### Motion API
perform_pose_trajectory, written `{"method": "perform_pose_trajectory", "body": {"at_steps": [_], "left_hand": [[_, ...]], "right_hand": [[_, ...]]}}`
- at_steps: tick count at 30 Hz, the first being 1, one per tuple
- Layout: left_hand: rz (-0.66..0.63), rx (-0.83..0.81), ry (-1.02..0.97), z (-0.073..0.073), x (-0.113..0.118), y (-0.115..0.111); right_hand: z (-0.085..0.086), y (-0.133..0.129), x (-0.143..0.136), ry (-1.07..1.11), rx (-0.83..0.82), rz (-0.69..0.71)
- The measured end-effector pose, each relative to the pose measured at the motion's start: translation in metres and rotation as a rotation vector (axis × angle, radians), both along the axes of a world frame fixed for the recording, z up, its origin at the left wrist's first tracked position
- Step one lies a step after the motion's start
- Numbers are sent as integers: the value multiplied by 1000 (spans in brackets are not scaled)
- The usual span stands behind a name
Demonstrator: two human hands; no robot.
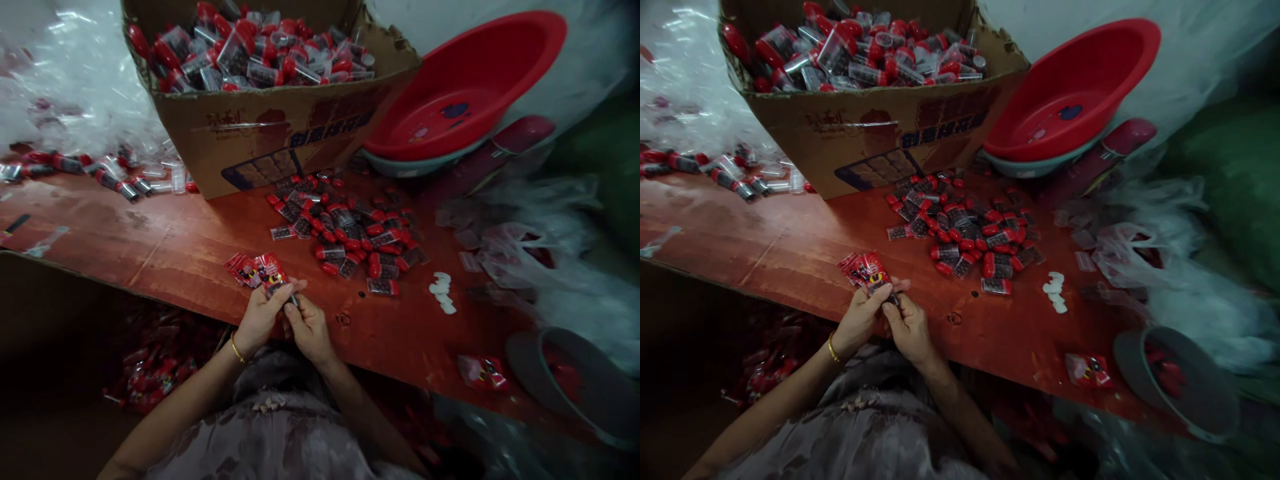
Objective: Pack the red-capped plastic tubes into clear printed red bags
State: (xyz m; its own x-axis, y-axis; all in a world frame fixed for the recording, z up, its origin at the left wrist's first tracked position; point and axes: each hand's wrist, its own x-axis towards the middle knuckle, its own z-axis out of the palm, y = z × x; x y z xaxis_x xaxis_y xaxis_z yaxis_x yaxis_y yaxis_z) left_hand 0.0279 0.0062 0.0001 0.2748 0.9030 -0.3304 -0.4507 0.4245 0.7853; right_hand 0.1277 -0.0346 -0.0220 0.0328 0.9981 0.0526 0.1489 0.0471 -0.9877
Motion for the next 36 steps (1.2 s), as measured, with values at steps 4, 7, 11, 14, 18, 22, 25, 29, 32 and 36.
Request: {"method": "perform_pose_trajectory", "body": {"at_steps": [4,7,11,14,18,22,25,29,32,36], "left_hand": [[10,-22,-20,-7,-3,-8],[-2,-26,-43,-6,-8,-10],[-28,19,-29,3,-14,-6],[91,31,-36,9,-15,-2],[32,-13,-19,6,-12,-6],[-76,-42,0,1,-11,-15],[-100,-17,3,4,-15,-16],[-71,16,-59,9,-19,-8],[-54,37,-15,7,-17,-7],[-131,46,42,-4,-13,-17]], "right_hand": [[-5,6,-3,29,-22,-4],[-4,9,-4,7,-18,-5],[3,8,-7,30,-21,0],[6,5,-11,-7,-5,-13],[3,-3,-19,-42,52,-32],[-4,-10,-23,-42,66,-52],[-6,-9,-16,14,17,14],[-2,-2,-6,54,-17,136],[0,-1,-5,69,-26,113],[-4,-5,-10,87,-55,59]]}}
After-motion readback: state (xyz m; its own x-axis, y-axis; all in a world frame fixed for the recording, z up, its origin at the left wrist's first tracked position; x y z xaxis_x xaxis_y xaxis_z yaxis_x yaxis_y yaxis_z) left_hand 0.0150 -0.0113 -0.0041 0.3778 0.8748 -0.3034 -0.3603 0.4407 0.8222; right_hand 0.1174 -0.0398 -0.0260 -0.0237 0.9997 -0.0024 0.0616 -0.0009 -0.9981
